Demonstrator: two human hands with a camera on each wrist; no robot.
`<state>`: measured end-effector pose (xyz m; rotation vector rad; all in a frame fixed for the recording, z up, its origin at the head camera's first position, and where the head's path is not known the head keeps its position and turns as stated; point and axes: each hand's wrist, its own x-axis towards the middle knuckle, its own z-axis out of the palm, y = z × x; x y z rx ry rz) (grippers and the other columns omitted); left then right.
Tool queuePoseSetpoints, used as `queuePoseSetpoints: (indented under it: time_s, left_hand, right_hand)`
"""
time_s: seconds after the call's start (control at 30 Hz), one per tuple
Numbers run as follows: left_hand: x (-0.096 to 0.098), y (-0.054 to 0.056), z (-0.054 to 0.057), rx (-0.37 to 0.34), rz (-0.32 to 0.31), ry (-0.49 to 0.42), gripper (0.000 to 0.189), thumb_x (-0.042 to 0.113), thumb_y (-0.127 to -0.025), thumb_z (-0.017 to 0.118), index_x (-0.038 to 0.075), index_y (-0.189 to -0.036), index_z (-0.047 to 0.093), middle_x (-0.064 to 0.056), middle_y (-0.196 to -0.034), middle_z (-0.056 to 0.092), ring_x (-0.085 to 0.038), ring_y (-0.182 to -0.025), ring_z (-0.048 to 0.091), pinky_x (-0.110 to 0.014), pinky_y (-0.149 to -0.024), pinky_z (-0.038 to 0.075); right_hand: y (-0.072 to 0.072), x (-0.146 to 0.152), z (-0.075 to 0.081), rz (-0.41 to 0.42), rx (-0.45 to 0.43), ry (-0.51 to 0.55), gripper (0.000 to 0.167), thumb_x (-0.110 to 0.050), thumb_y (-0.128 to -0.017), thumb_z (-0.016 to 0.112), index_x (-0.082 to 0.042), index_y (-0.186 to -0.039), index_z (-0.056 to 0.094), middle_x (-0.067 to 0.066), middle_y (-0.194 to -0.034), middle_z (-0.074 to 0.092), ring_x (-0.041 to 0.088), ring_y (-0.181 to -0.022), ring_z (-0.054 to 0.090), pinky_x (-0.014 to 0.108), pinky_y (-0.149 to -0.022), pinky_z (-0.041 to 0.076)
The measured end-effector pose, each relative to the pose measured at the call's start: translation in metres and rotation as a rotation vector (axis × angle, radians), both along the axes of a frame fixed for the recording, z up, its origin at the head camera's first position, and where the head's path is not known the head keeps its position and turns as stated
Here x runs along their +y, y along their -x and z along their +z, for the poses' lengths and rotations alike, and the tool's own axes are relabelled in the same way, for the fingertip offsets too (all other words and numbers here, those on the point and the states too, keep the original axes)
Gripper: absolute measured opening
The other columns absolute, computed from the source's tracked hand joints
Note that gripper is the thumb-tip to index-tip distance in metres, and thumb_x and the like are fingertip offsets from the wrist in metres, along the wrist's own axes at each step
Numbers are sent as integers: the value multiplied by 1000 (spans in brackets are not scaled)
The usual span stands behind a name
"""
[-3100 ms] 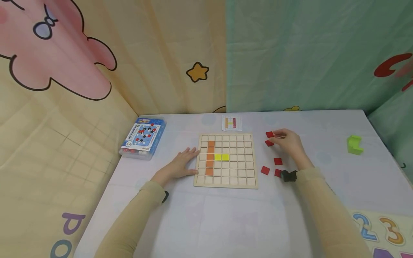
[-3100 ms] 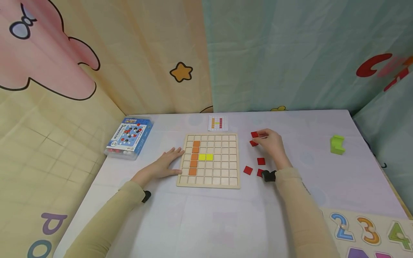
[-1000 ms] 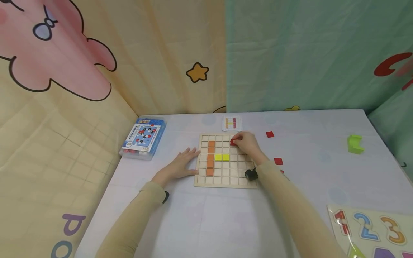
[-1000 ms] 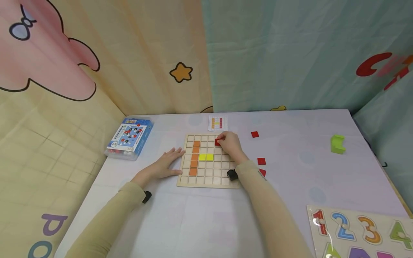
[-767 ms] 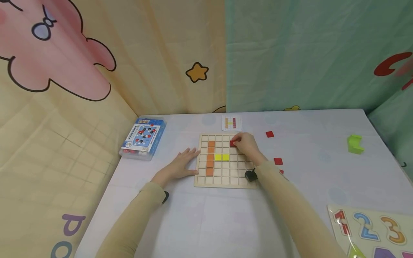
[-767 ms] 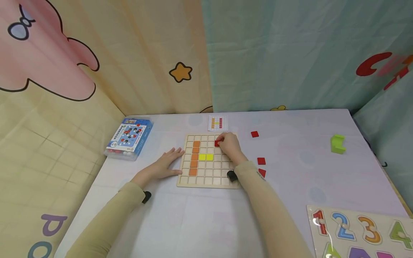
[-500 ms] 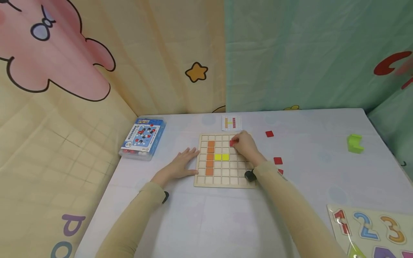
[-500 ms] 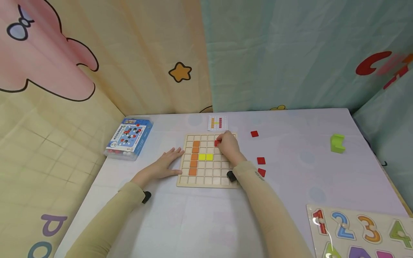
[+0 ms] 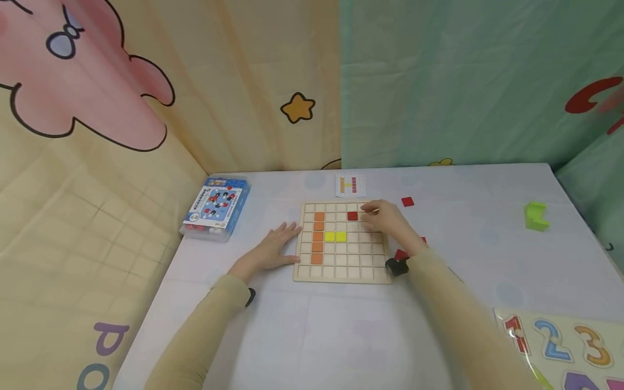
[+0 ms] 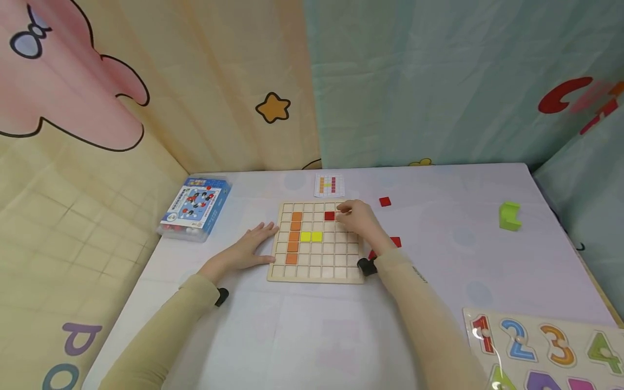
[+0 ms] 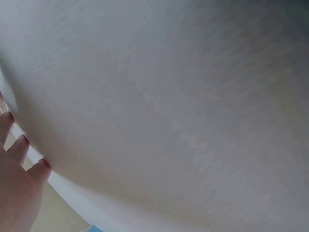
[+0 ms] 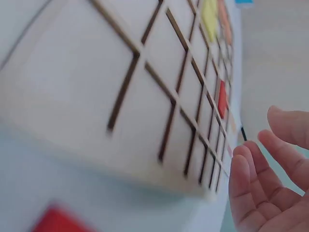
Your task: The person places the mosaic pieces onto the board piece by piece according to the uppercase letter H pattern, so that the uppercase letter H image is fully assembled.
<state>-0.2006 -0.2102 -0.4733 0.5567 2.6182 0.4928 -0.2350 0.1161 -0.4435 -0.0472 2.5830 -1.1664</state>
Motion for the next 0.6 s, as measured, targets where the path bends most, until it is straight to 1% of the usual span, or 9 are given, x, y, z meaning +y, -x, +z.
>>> queuePoseSetpoints:
  time_s: [0.1,0.2,0.23,0.37,0.4,0.47,0.6]
  left_hand:
    - [1,0,-2,1,1,-2,89,47,-88,70,21,-158,22,-4,-167,13,-30,-155,2,-53,-125,5]
    - [1,1,-2,1,1,-1,89,46,-88,70,20,-158,22,-5,-167,13,-31,-155,2,-54,-125,5]
    - [1,1,-1,-3,1,1,89,46,-88,70,20,-158,22,-5,-167,12,-31,-155,2,-54,-125,5]
    - [-1,0,0,3,-6,-2,89,46,-88,70,18,-158,23,-7,-167,13,-34,-154,3,-56,-124,6]
    - [-1,0,0,3,-6,1,89,46,-88,70,19,-158,23,-7,-167,13,-33,-154,3,-56,-124,6]
    - [-1,0,0,10,-10,0,89,47,-88,70,19,-158,23,-7,-167,14,-34,-154,4,-56,-124,6]
    - [1,1,0,13,-15,-2,90,47,-88,70,18,-158,23,-7,-166,14,-34,-154,4,-57,-124,7]
  right_hand:
    - [-8,27,6,-14,3,8,42,-23,-97,60,-6,-136,57,19,-135,58,34,-122,55,48,-103,49]
    - [-17,54,9,-45,21,12,43,-22,-97,61,-4,-135,56,21,-134,58,36,-121,55,49,-102,50]
    - [-21,62,8,-56,22,5,44,-22,-96,62,-3,-136,56,22,-134,58,37,-121,54,48,-101,51]
    - [-35,87,2,-146,-21,-40,46,-27,-95,63,-8,-137,55,18,-134,56,34,-120,53,38,-87,58]
    - [-38,93,1,-161,-32,-43,47,-28,-95,64,-9,-137,54,19,-134,55,35,-120,52,38,-87,58]
    - [-44,102,-2,-175,-39,-41,49,-31,-94,64,-9,-137,53,19,-135,54,35,-121,51,41,-89,57]
    - [-53,117,-4,-150,-35,-1,55,-31,-94,64,-6,-140,50,24,-137,52,40,-124,48,54,-103,48]
